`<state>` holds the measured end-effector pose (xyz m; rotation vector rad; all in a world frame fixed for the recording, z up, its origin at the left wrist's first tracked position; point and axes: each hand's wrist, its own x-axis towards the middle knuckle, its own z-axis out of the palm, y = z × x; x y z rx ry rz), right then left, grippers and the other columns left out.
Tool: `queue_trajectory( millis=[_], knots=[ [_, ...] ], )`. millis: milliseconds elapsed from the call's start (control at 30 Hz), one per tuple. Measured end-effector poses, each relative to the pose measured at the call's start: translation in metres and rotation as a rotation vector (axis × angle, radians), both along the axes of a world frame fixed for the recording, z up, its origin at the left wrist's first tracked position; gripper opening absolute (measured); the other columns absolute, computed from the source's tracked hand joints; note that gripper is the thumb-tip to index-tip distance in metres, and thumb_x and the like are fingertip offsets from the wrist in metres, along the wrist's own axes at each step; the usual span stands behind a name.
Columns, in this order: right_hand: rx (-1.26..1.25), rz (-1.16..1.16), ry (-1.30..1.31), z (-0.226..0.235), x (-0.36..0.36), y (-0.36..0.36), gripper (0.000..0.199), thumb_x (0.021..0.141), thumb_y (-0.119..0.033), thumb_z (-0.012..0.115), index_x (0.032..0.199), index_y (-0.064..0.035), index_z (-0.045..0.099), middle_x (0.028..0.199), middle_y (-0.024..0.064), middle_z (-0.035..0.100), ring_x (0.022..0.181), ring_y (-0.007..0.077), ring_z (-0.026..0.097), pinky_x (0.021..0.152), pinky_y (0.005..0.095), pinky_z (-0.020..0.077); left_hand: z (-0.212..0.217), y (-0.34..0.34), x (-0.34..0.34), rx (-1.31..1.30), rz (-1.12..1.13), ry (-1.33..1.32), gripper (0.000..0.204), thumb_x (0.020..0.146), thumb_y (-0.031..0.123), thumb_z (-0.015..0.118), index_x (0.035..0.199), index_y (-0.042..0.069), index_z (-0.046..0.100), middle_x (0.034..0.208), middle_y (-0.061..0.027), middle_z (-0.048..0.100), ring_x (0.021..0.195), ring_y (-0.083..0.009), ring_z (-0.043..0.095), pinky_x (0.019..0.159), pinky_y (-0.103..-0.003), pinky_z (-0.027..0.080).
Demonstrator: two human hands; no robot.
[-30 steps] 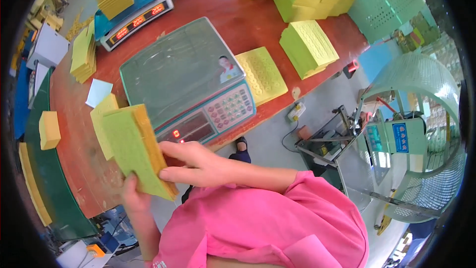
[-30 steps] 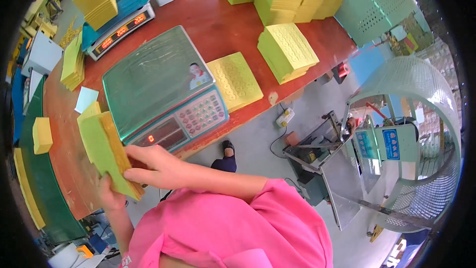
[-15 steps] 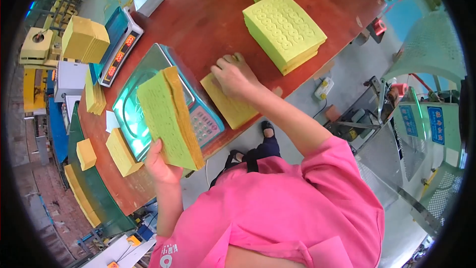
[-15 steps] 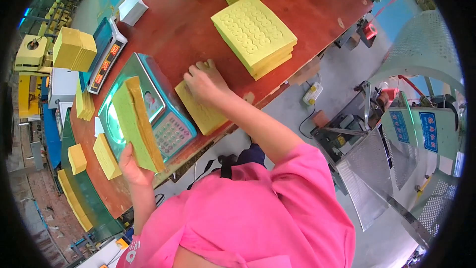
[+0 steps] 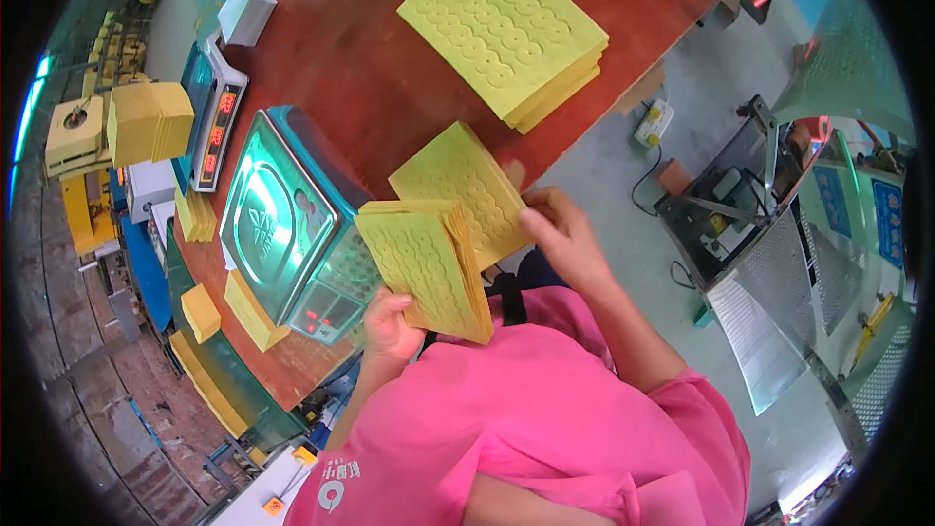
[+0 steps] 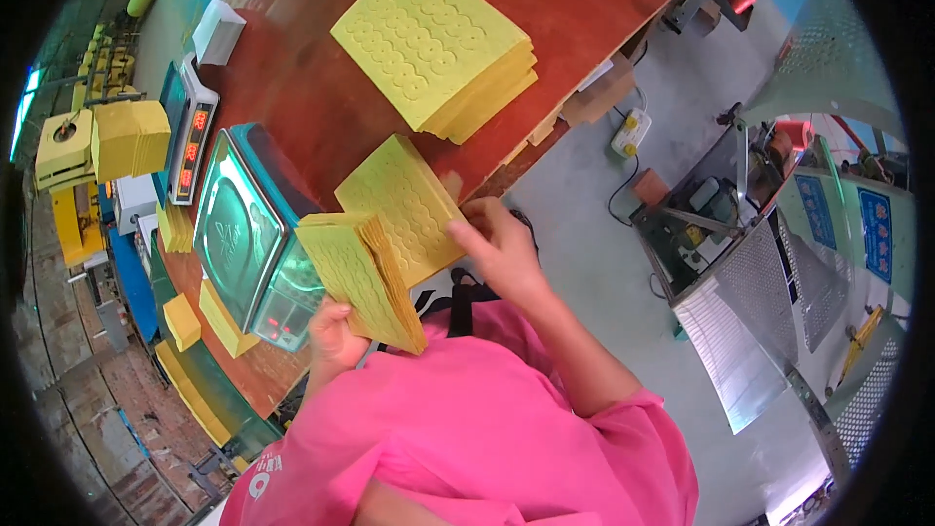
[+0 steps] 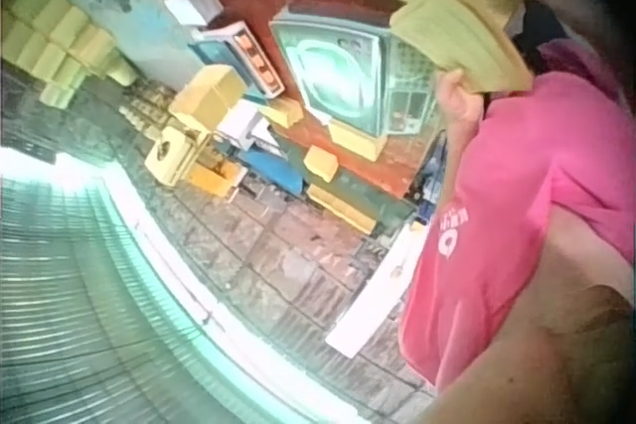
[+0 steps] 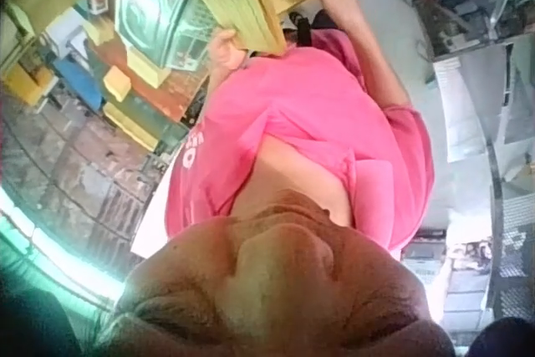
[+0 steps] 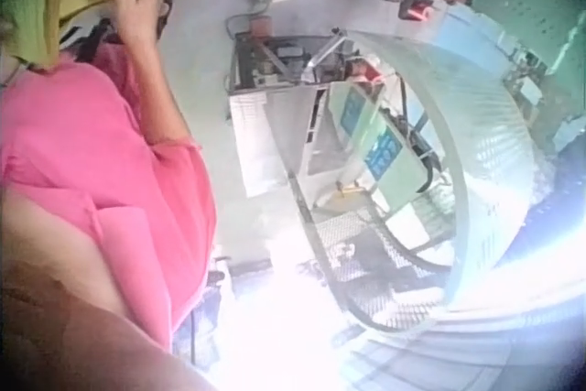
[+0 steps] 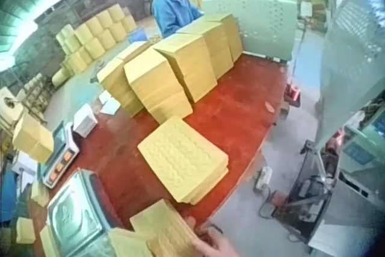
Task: Weighing and stacking yellow textured paper sheets on a digital scale in a factory setting.
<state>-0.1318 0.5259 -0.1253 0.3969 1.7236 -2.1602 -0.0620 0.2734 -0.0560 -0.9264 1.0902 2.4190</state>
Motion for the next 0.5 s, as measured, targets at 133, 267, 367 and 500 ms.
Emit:
queue_trajectory(
  millis=[133,267,367,500],
  knots=[
    [0.169,0.217,-0.025,-0.003,-0.003,-0.005,0.045,0.083,-0.032,0.073,0.107,0.0039,0.059,0.090,0.0147,0.069,0.078,0.0177,0.065,0.071,0.0334,0.0524,0.004,0.000,0.003,-0.029,0.043,0.006,0.073,0.070,0.006,0.059,0.140,0.005,0.040,0.133,-0.0109,0.055,0.124,-0.0318,0.053,0.109,-0.049,0.038],
    [0.205,0.199,0.058,0.006,0.015,0.000,0.039,0.083,-0.026,0.074,0.105,0.0026,0.058,0.086,0.0137,0.068,0.075,0.0168,0.063,0.070,0.0318,0.0510,0.003,-0.023,0.012,-0.032,0.085,0.072,0.068,0.069,0.010,0.058,0.136,0.006,0.047,0.130,-0.0104,0.057,0.122,-0.0316,0.053,0.107,-0.049,0.040],
    [0.315,0.018,0.143,0.007,0.036,0.009,0.028,0.083,-0.013,0.073,0.102,0.0005,0.058,0.083,0.0131,0.066,0.072,0.0165,0.063,0.068,0.0315,0.0511,0.005,-0.039,0.022,-0.068,0.141,0.114,0.065,0.069,0.015,0.059,0.132,0.006,0.051,0.125,-0.0100,0.060,0.118,-0.0308,0.056,0.104,-0.047,0.042],
    [0.430,0.033,0.266,0.022,0.046,0.007,0.027,0.083,-0.014,0.074,0.100,-0.0002,0.058,0.082,0.0122,0.066,0.073,0.0154,0.063,0.067,0.0313,0.0510,0.003,-0.049,0.032,-0.097,0.167,0.126,0.065,0.067,0.019,0.059,0.130,0.006,0.052,0.121,-0.0094,0.062,0.112,-0.0296,0.059,0.101,-0.045,0.045]
  ],
)
